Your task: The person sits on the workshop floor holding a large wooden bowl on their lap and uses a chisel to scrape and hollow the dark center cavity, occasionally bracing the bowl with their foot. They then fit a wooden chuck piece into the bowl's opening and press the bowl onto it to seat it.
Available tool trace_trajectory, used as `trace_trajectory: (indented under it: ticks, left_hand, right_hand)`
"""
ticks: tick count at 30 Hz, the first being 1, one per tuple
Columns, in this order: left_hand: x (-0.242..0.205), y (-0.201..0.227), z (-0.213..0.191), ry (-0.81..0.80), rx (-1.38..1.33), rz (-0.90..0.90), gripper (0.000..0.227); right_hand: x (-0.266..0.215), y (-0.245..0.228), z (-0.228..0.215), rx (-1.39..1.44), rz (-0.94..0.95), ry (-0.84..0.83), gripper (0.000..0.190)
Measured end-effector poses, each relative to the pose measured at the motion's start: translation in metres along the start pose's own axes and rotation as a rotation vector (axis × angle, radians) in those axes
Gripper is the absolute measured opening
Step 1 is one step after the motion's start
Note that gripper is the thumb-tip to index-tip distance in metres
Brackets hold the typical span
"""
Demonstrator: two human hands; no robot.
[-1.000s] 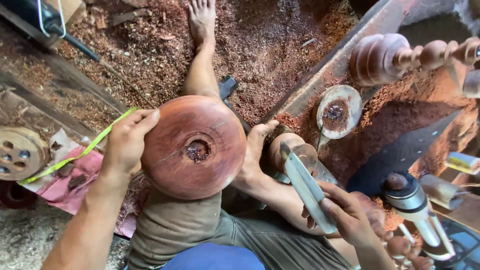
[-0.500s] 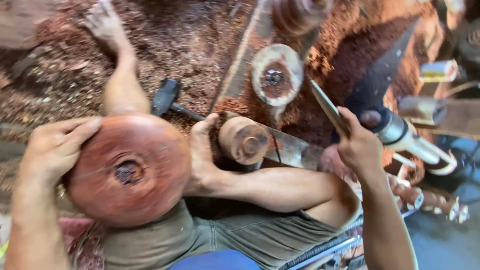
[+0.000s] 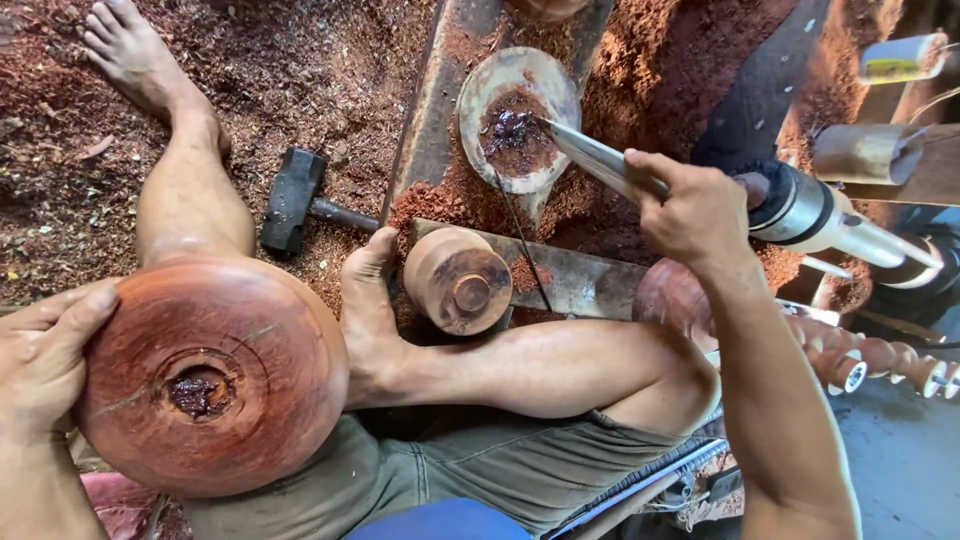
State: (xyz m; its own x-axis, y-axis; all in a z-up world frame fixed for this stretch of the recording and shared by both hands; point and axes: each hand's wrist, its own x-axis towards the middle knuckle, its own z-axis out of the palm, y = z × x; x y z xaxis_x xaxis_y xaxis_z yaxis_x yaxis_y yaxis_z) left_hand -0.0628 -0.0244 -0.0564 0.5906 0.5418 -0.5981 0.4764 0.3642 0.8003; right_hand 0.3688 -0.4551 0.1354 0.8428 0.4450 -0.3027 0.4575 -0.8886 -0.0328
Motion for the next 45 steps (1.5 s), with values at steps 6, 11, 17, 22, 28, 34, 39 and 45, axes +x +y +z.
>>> trace_trajectory:
  ticks: [6,11,17,22,28,34,39,45]
  left_hand:
    - [-0.014,0.045,0.027,0.107,0.042,-0.142,0.026]
    - [-0.008,0.025,0.014,0.024,-0.064,-0.108,0.027]
    - [-0.006,0.018,0.01,0.037,0.008,-0.029,0.027]
    - [-0.008,0.024,0.015,0.039,-0.024,-0.034,0.028]
    - [-0.004,0.02,0.015,0.016,-0.003,0.001,0.027]
    - [-0.014,0.093,0.053,0.065,0.324,-0.178,0.031]
    - [-0.001,0.101,0.07,-0.13,0.529,0.22,0.031]
    - [-0.005,0.099,0.082,-0.166,0.336,0.29,0.03]
  right_hand:
    - [0.017,-0.015,-0.007,-0.077,-0.003,-0.092,0.034]
    - [0.024,-0.009,0.002,0.022,0.004,-0.132,0.036]
    - [0.031,0.008,0.015,0.286,0.018,-0.199,0.043]
    - [0.026,0.031,0.026,0.639,0.159,-0.314,0.048]
    - [-0.007,0.059,0.006,0.884,0.079,-0.255,0.049]
    - [-0.067,0.06,-0.02,0.875,-0.024,-0.18,0.048]
    - [-0.108,0.041,-0.023,0.971,0.028,-0.289,0.048]
    - [-0.078,-0.065,-0.013,0.726,-0.398,-0.651,0.045]
